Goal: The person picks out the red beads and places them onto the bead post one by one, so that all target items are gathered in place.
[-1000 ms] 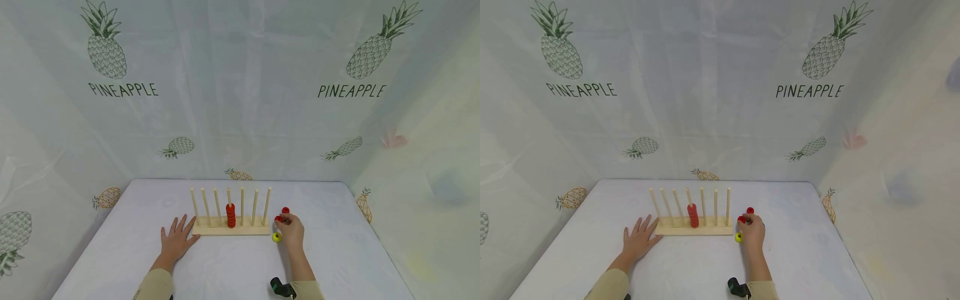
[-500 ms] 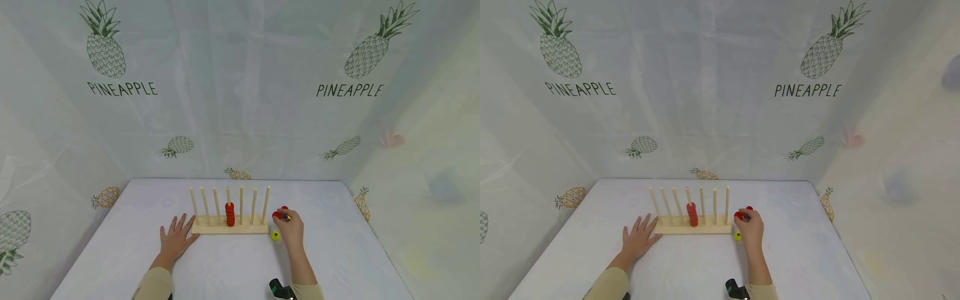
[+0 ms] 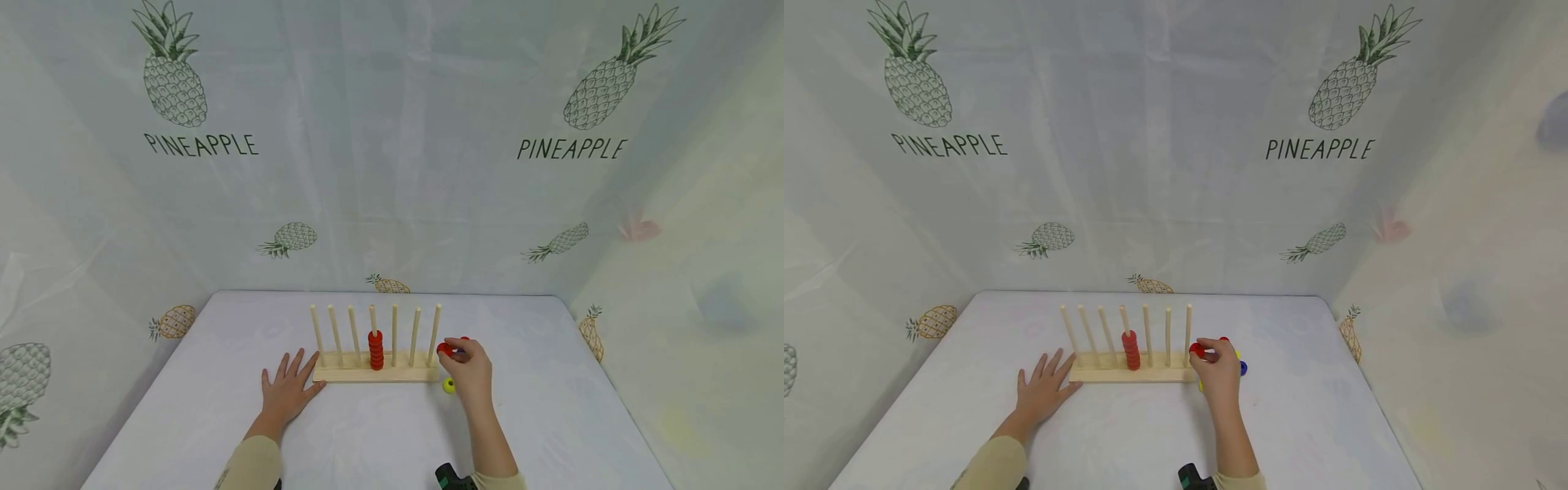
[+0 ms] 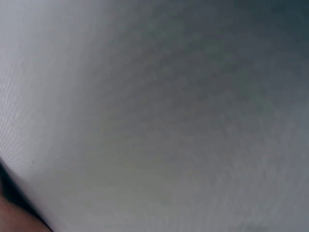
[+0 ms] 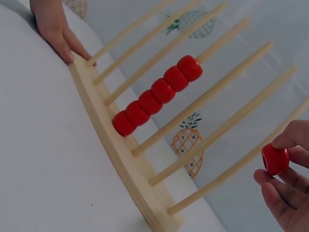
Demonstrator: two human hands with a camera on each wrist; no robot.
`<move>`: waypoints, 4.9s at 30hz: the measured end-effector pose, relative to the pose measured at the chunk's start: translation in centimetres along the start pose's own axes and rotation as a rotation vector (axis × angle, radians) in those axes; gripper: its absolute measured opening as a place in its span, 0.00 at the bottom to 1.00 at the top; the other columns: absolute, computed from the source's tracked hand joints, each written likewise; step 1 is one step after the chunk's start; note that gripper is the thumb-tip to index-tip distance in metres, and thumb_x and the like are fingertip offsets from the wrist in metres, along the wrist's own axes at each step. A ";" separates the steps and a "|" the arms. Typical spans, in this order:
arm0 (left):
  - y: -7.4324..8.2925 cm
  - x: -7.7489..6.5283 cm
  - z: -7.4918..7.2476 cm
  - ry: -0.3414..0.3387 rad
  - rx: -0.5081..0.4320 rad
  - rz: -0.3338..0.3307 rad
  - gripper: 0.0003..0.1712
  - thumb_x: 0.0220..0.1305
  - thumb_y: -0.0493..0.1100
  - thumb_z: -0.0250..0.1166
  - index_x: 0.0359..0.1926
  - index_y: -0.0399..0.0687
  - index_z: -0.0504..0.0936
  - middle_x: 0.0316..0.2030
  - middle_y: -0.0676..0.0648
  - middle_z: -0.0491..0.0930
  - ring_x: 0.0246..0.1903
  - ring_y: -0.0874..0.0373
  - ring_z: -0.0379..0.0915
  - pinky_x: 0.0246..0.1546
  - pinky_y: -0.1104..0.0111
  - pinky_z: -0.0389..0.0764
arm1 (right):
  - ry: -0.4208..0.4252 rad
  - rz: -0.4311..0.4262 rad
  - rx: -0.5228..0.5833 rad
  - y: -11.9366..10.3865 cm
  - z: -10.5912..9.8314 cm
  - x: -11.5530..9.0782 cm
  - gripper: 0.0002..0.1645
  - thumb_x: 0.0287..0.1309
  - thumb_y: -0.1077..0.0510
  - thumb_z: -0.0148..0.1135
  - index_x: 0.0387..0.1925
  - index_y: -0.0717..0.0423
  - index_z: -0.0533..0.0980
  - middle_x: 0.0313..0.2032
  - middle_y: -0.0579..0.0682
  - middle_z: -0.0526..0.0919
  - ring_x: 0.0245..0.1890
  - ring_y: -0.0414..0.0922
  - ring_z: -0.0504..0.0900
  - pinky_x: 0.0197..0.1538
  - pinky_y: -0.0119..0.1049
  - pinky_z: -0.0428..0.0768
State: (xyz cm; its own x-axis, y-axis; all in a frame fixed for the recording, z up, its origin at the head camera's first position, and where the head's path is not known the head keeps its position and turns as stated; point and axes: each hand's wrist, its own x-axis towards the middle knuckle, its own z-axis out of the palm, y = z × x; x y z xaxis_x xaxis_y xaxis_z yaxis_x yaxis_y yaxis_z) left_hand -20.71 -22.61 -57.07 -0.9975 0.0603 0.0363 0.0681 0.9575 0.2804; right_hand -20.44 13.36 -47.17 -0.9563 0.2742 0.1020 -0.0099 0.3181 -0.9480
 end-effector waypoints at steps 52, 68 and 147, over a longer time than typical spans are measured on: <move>0.0 -0.2 0.0 0.050 -0.008 0.019 0.43 0.64 0.70 0.55 0.73 0.56 0.63 0.73 0.39 0.54 0.71 0.35 0.43 0.60 0.29 0.36 | -0.196 -0.343 0.163 -10.5 4.3 -2.1 0.16 0.49 0.72 0.71 0.43 0.67 0.83 0.41 0.57 0.78 0.39 0.53 0.84 0.49 0.44 0.82; -0.5 -0.2 0.8 0.101 -0.006 0.051 0.43 0.64 0.74 0.50 0.74 0.63 0.59 0.73 0.40 0.56 0.71 0.36 0.43 0.60 0.28 0.36 | -0.175 -0.392 0.216 -9.6 6.4 -0.7 0.15 0.50 0.65 0.75 0.42 0.58 0.84 0.39 0.49 0.78 0.39 0.45 0.82 0.47 0.36 0.82; -1.5 0.5 2.2 0.120 -0.003 0.048 0.43 0.62 0.74 0.52 0.73 0.60 0.63 0.73 0.41 0.55 0.71 0.36 0.44 0.59 0.28 0.37 | -0.099 -0.350 -0.086 -10.6 8.3 0.9 0.16 0.49 0.54 0.77 0.41 0.53 0.86 0.34 0.41 0.79 0.23 0.42 0.67 0.20 0.31 0.63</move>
State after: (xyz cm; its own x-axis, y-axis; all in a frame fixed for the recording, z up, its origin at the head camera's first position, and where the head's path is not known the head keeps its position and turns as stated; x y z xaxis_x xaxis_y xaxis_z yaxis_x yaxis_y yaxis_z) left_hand -21.37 -23.37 -59.61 -0.9839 0.0714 0.1639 0.1156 0.9535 0.2783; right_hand -23.68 2.68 -39.58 -0.9229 0.0473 0.3822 -0.3211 0.4535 -0.8314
